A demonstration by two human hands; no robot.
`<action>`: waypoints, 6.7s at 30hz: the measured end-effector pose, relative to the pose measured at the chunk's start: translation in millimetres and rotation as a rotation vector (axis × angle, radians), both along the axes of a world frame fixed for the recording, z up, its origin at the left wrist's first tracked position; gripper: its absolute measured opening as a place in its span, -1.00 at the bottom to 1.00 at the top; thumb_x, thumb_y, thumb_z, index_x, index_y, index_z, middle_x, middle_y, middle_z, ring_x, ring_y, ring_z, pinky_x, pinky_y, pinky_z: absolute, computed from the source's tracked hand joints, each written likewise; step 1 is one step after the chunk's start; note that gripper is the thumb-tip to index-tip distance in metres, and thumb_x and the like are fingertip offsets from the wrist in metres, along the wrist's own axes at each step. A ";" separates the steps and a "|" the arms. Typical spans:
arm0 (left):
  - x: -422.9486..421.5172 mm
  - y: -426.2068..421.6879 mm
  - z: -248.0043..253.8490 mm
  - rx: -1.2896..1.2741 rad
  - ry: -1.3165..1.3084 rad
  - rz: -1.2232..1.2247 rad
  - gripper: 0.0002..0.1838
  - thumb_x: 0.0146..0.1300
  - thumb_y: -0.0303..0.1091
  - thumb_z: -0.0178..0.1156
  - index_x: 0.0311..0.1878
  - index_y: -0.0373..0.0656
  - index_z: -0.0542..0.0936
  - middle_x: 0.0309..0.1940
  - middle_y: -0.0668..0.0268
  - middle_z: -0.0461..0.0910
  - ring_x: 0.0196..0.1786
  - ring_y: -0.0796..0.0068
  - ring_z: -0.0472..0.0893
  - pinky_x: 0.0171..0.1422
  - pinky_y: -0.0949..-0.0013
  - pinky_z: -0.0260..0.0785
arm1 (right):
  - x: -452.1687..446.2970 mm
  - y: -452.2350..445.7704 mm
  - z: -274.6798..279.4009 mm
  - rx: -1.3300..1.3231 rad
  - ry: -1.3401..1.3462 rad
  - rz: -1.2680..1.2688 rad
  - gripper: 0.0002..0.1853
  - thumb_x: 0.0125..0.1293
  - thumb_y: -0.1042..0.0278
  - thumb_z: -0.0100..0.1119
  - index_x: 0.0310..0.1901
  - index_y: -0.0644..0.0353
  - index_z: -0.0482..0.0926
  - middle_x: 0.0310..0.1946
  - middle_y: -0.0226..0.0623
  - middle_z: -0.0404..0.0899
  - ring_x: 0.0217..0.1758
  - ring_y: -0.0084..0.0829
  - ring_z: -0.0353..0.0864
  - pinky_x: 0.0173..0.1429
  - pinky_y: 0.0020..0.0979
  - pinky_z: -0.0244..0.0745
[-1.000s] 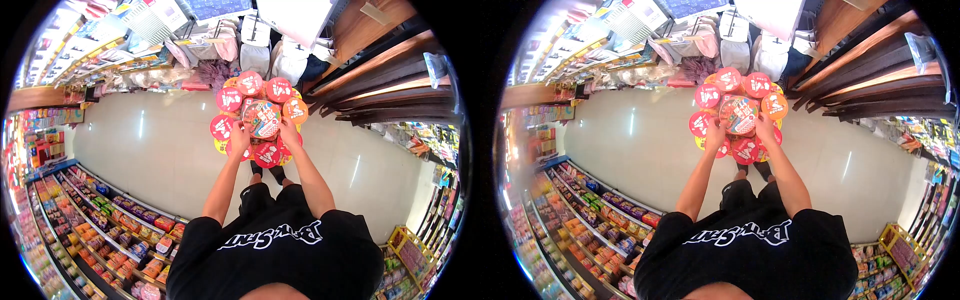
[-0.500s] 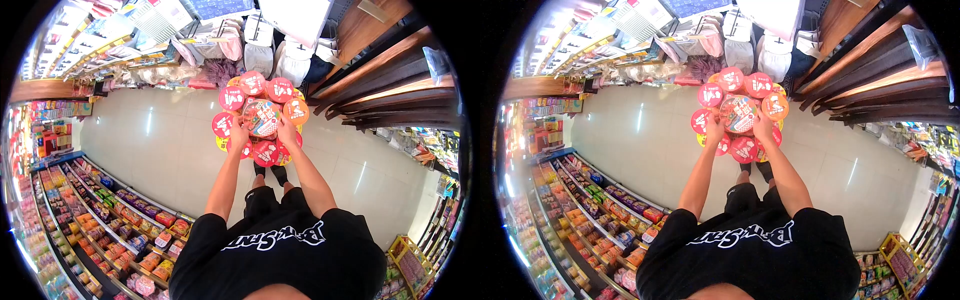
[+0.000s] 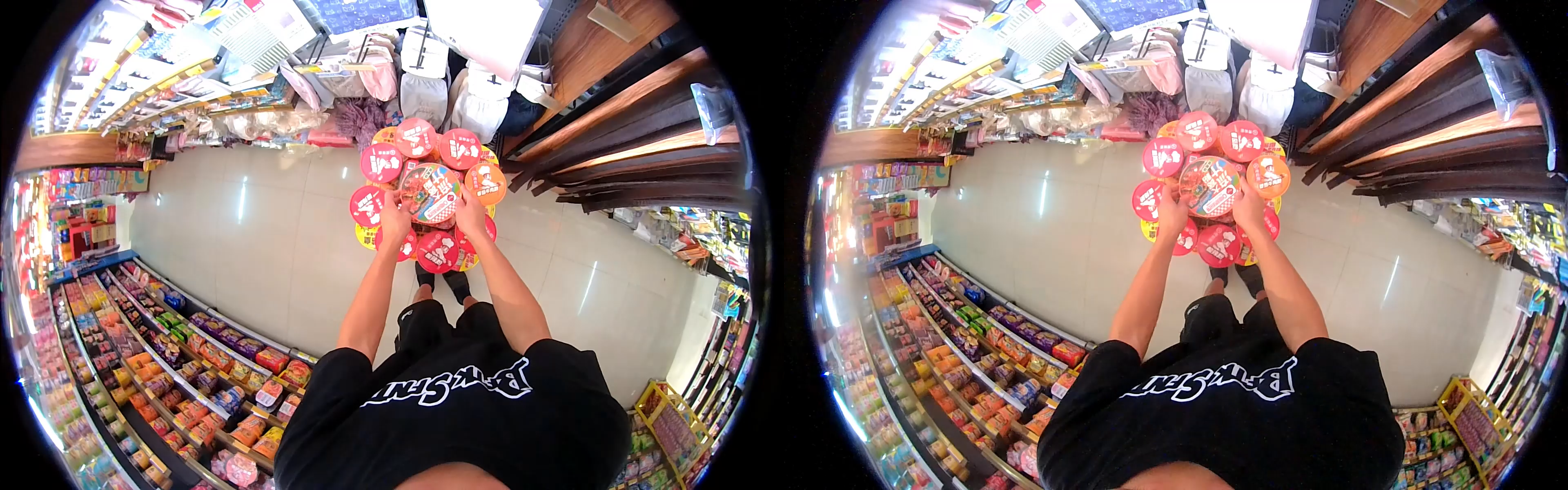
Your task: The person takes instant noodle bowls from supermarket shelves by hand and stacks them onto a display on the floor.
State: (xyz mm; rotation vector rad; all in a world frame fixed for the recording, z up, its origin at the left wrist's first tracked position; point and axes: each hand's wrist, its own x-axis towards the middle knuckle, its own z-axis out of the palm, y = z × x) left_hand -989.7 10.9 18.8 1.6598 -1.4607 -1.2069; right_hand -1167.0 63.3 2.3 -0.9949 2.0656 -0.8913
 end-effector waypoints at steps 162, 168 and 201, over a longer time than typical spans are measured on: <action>372.8 1045.7 -112.3 -0.451 1.090 2.810 -0.53 0.45 0.01 -0.08 0.05 -0.27 0.44 -0.08 0.18 0.56 -0.19 0.31 0.61 -0.10 0.40 0.58 | 580.2 770.9 -16.4 0.491 -0.305 2.396 -0.57 0.16 0.22 0.16 0.04 0.24 0.48 -0.16 0.10 0.60 -0.05 0.03 0.60 0.01 -0.13 0.48; 379.1 993.0 -131.5 0.051 0.614 2.933 -0.58 0.42 0.03 -0.09 -0.30 -0.19 0.38 -0.40 0.28 0.43 -0.45 0.41 0.45 -0.34 0.37 0.38 | 576.4 686.1 -15.8 0.419 -0.192 2.171 -0.48 0.18 0.19 0.17 0.17 0.21 0.47 0.01 0.02 0.58 0.11 -0.05 0.55 0.20 -0.19 0.42; 388.6 688.9 7.1 -0.332 1.058 2.414 -0.46 0.39 0.21 -0.10 -0.59 0.01 0.31 -0.73 0.45 0.31 -0.67 0.48 0.36 -0.60 0.42 0.20 | 473.9 361.5 509.4 -1.314 -1.984 1.934 -0.74 0.18 0.38 0.12 -0.21 0.41 0.64 -0.23 0.00 0.66 -0.34 -0.23 0.59 -0.36 -0.41 0.48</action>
